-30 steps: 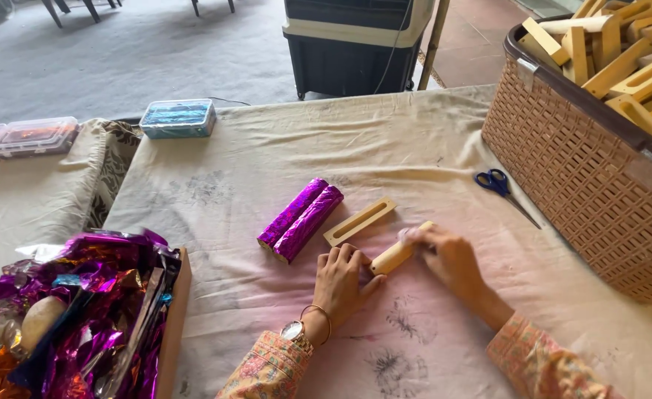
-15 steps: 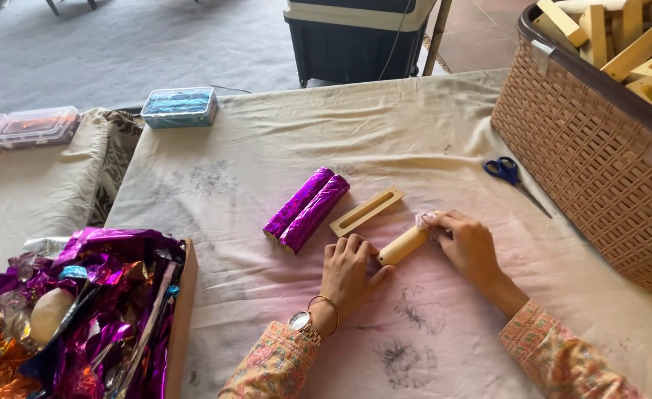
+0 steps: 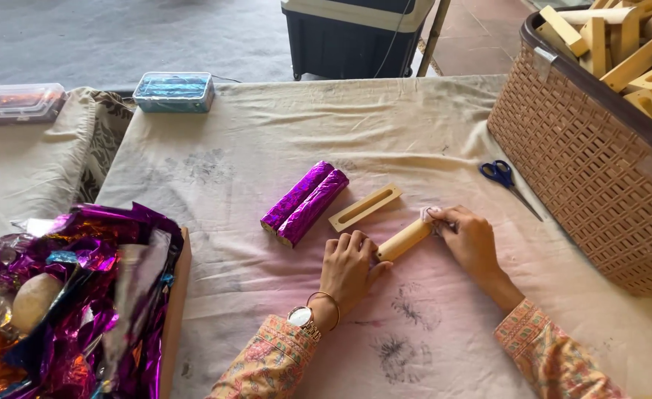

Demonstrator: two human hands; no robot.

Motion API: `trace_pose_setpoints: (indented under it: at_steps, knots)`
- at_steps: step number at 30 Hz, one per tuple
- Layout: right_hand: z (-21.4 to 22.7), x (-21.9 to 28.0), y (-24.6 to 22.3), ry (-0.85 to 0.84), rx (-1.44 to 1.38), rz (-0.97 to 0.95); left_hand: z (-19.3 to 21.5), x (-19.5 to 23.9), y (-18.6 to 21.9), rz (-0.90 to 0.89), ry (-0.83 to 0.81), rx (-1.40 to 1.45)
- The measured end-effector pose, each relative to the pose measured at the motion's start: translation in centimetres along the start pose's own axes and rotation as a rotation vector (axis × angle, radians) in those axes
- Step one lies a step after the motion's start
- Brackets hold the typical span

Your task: The person wraps a small wooden block in shiny purple foil, folding the edges to create a neat package. They then pick up a second wooden block from a basket and wipe it with a cloth before placing it on the table.

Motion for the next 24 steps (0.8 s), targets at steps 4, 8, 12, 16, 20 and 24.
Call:
trace_pose_setpoints:
  at_steps: [4, 8, 12, 16, 20, 24]
  knots:
    - [-0.4, 1.0, -4.1, 0.004, -0.173, 0.061, -0.5, 0.0, -0.2, -0.014, 0.029, -0.022]
    - [-2.1, 1.8, -6.2, -0.152, -0.206, 0.207, -0.6, -0.1, -0.1, -0.044, 0.060, -0.089]
    - [-1.7, 0.4, -0.1, -0.143, -0.116, 0.127, -0.6, -0.1, -0.3, -0.043, 0.012, -0.065]
    - [-1.3, 0.8, -0.5, -0.090, -0.013, 0.051, -0.5, -0.1, -0.1, -0.038, 0.030, -0.022]
    - [-2.4, 2.6, -4.9, -0.143, -0.041, 0.198, -0.7, 0.0, -0.3, -0.038, 0.048, -0.036]
    - [-3.2, 2.1, -3.8, -0.182, -0.118, 0.244, -0.7, 0.0, -0.4, -0.040, 0.051, -0.047]
Point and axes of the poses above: each hand's wrist, its own x-axis away from the middle knuckle, its own z-axis out of the back of the hand, y = z × x, the point moved 5 cm from there along -x, towards the middle knuckle, and after that the axes turned 5 degrees about -x, right-handed, at the moved point
